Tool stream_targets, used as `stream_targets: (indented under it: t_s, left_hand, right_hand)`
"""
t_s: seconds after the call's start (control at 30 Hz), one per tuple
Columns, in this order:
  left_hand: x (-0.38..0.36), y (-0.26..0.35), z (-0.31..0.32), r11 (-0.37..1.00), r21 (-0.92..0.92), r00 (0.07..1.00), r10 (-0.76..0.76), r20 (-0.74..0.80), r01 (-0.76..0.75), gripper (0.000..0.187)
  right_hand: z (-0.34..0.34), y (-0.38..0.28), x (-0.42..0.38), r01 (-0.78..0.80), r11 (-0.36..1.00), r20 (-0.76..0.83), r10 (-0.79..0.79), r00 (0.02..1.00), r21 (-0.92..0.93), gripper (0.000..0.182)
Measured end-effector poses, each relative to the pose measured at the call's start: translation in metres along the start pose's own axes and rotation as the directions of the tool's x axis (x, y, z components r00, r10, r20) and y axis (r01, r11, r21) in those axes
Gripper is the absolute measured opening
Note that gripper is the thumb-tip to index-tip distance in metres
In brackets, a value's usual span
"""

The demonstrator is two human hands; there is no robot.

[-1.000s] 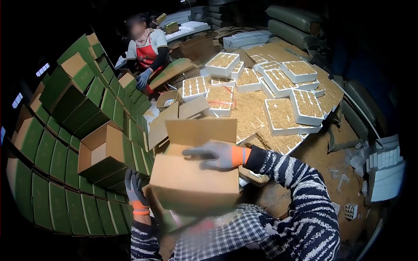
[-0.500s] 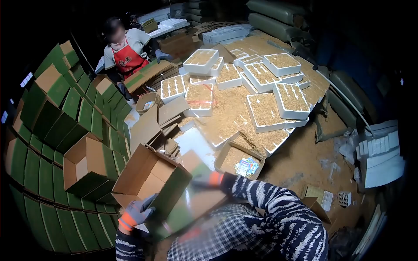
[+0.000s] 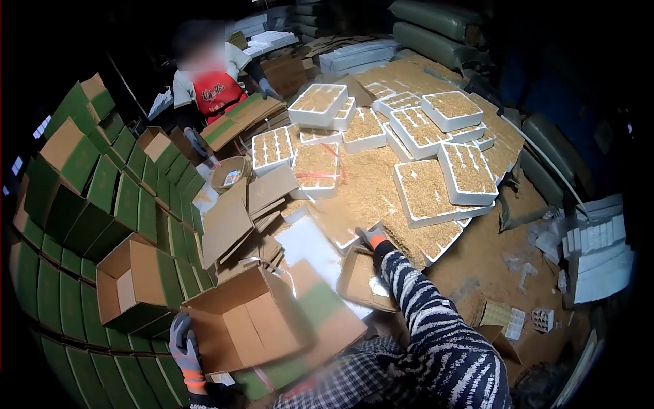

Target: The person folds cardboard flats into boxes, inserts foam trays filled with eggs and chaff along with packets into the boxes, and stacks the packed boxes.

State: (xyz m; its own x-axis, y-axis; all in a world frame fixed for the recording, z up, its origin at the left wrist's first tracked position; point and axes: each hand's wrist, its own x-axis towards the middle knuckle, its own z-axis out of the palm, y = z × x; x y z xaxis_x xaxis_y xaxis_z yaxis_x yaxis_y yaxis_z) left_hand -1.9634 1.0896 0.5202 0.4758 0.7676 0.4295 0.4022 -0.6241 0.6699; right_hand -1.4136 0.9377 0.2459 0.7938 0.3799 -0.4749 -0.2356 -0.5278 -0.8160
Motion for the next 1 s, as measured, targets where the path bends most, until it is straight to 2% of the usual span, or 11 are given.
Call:
stream_targets:
  t_s: [0.1, 0.17, 0.3, 0.47, 0.57, 0.6, 0.67, 0.8, 0.87, 0.93, 1.0]
  left_hand:
    - [0.002, -0.024, 0.003, 0.990, 0.011, 0.990, -0.143, 0.006, 0.143, 0.034]
    - [0.004, -0.029, -0.001, 0.968, -0.049, 0.969, -0.245, 0.039, 0.247, 0.047]
    - [0.001, -0.042, 0.012, 0.918, -0.289, 0.963, -0.254, 0.092, 0.270, 0.069]
    - [0.007, -0.039, 0.006, 0.756, -0.482, 0.895, -0.339, 0.290, 0.443, 0.075]
    - [0.010, -0.033, 0.005, 0.631, -0.603, 0.872, -0.327, 0.365, 0.489, 0.077]
    - [0.010, -0.031, 0.006, 0.575, -0.649, 0.867, -0.316, 0.385, 0.498, 0.077]
    - [0.007, -0.032, 0.009, 0.525, -0.696, 0.872, -0.299, 0.388, 0.490, 0.077]
    - [0.006, -0.061, 0.020, 0.570, -0.676, 0.884, -0.307, 0.352, 0.466, 0.075]
    - [0.010, -0.055, 0.031, 0.709, -0.610, 0.934, -0.244, 0.260, 0.355, 0.072]
    - [0.011, -0.040, 0.045, 0.689, -0.629, 0.933, -0.286, 0.221, 0.360, 0.066]
    - [0.013, -0.036, 0.059, 0.749, -0.596, 0.957, -0.235, 0.172, 0.291, 0.060]
  right_hand:
    - [0.015, -0.001, -0.003, 0.078, 0.906, -0.167, -0.008, 0.986, 0.417, 0.073]
    - [0.028, -0.030, -0.027, 0.110, 0.842, -0.231, 0.018, 0.973, 0.528, 0.074]
    - [0.059, -0.051, -0.022, 0.024, 0.949, -0.602, 0.180, 0.778, 0.315, 0.087]
    - [0.024, -0.064, -0.043, 0.137, 0.959, -0.518, 0.012, 0.855, 0.249, 0.070]
    - [-0.016, -0.066, -0.066, 0.398, 0.907, -0.630, -0.232, 0.741, 0.135, 0.063]
    - [-0.037, -0.069, -0.076, 0.439, 0.895, -0.622, -0.300, 0.724, 0.079, 0.061]
    - [-0.071, -0.056, -0.063, 0.619, 0.679, -0.547, -0.368, 0.752, 0.394, 0.065]
    - [-0.142, -0.129, -0.147, 0.445, 0.497, -0.242, -0.420, 0.875, 0.745, 0.068]
    - [-0.152, -0.171, -0.186, 0.512, 0.510, -0.164, -0.579, 0.799, 0.691, 0.058]
    - [-0.146, -0.211, -0.218, 0.527, 0.528, -0.047, -0.675, 0.736, 0.666, 0.053]
    - [-0.127, -0.251, -0.266, 0.431, 0.571, 0.173, -0.720, 0.672, 0.699, 0.055]
